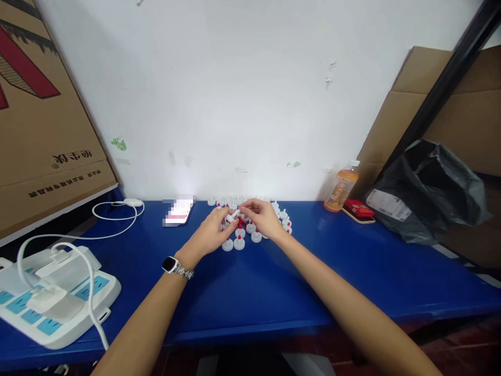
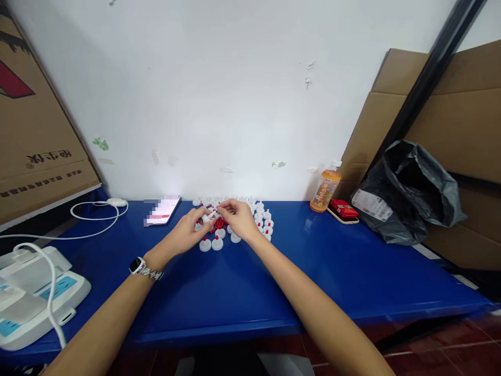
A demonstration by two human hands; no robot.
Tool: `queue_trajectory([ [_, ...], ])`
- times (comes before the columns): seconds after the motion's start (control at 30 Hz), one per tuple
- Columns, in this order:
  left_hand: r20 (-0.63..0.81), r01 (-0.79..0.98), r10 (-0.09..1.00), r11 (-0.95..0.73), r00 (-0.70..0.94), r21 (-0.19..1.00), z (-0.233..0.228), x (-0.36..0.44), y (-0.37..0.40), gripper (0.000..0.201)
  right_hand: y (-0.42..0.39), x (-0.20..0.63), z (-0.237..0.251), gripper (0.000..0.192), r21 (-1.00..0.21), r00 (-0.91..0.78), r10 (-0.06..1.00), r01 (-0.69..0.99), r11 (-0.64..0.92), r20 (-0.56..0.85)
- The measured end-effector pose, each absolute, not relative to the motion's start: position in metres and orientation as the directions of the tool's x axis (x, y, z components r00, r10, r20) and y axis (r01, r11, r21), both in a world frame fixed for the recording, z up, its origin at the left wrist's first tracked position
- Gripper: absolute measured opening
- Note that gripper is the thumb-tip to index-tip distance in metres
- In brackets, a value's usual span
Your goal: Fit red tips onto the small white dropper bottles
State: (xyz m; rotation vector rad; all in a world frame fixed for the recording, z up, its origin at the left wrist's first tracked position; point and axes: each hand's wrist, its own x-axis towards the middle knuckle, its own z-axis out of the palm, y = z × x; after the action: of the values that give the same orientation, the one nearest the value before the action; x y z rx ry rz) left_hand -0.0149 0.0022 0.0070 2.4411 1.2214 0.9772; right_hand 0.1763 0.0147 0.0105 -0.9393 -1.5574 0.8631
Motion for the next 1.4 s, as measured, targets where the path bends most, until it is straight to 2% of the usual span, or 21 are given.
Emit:
queue_trajectory([
  [0.17, 0.452, 0.594, 0.768, -0.638, 0.453, 0.490, 0.006, -0.010, 0.001, 0.036, 0.001, 0.174, 0.012, 0.030, -0.947, -0.150, 0.936, -0.080, 0.310, 0.319],
  [0.3, 0.454, 0.555, 0.741, -0.671, 0.495, 0.491, 0.010, -0.008, -0.005, 0.034, -0.002, 0.178, 0.017, 0.033, -0.963, -0.173, 0.955, -0.164, 0.212, 0.240],
  [0.47, 0.473, 0.575, 0.699, -0.713, 0.537, 0.401, 0.012, -0.006, -0.012, 0.033, -0.001, 0.174, 0.016, 0.032, -0.952, -0.118, 0.954, -0.173, 0.252, 0.274],
  [0.67, 0.524, 0.647, 0.686, -0.702, 0.504, 0.297, 0.008, 0.000, -0.010, 0.033, 0.003, 0.157, 0.012, 0.036, -0.928, 0.042, 0.949, -0.199, 0.316, 0.314],
  [0.93, 0.578, 0.651, 0.679, -0.694, 0.453, 0.306, 0.009, 0.005, -0.013, 0.029, -0.001, 0.139, 0.008, 0.036, -0.877, 0.158, 0.884, -0.138, 0.461, 0.440],
  [1.13, 0.556, 0.607, 0.699, -0.696, 0.450, 0.383, 0.013, 0.004, -0.017, 0.038, 0.002, 0.152, 0.018, 0.033, -0.905, -0.001, 0.909, -0.089, 0.415, 0.417],
  [1.27, 0.540, 0.591, 0.743, -0.656, 0.396, 0.470, 0.015, -0.009, -0.008, 0.051, 0.011, 0.175, 0.027, 0.023, -0.896, -0.059, 0.896, 0.037, 0.443, 0.441],
  [1.4, 0.482, 0.644, 0.792, -0.596, 0.375, 0.480, 0.015, -0.039, 0.013, 0.032, 0.019, 0.186, 0.030, 0.010, -0.842, -0.095, 0.863, 0.189, 0.505, 0.496],
])
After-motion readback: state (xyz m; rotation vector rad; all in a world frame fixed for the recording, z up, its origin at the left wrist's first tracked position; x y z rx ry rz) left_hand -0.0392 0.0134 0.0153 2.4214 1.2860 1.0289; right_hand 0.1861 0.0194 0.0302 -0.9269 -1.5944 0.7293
